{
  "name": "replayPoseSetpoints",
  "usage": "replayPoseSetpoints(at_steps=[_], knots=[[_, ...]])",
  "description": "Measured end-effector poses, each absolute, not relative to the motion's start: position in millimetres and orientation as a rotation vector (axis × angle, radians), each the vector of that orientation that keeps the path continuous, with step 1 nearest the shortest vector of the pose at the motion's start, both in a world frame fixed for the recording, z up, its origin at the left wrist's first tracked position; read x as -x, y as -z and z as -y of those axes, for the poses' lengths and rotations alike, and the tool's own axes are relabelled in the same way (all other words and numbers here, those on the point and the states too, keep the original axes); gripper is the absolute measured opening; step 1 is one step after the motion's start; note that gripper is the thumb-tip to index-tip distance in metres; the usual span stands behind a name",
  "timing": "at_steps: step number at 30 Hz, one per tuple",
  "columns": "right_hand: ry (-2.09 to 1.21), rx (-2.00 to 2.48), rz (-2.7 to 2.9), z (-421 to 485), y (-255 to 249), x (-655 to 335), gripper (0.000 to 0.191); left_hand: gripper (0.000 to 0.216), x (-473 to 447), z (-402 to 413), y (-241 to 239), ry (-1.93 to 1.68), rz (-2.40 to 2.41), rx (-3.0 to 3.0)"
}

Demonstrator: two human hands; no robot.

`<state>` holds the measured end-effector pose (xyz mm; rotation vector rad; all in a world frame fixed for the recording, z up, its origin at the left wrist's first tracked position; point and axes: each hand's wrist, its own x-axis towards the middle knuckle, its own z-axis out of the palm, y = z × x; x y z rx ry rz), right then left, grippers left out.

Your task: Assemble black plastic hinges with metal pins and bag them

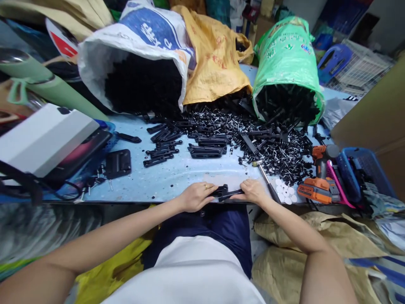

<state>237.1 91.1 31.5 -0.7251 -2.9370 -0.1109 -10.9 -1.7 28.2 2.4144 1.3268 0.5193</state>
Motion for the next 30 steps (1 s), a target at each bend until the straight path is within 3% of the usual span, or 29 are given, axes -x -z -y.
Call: replayPoseSetpoints(at_steps=[6,12,18,22,26,30], knots=[[-0.253,0.882,2.886,-83,-44,-229,0.068,0.047,28,7,-36,-0.846,-1.107,-2.237],[-0.255,0.849,2.998,-72,-64,-212,0.066,0.053,19,-2,-48,-0.273,-1.613,-2.2],[-0.073,1.195,3.184,-62,-81,-179,0.055,0.056,10,-14,-55,-0.039,-1.949,-2.143],[0.063,0.861,3.156,-61,-85,-158,0.059,0.058,10,-16,-66,-0.015,-1.98,-2.139],[0.073,0.701,3.198,-67,-90,-149,0.04,0.058,13,-14,-76,-0.022,-1.987,-2.157],[0.024,0.57,3.182,-72,-89,-149,0.037,0.056,14,-12,-78,-0.048,-1.99,-2.151]])
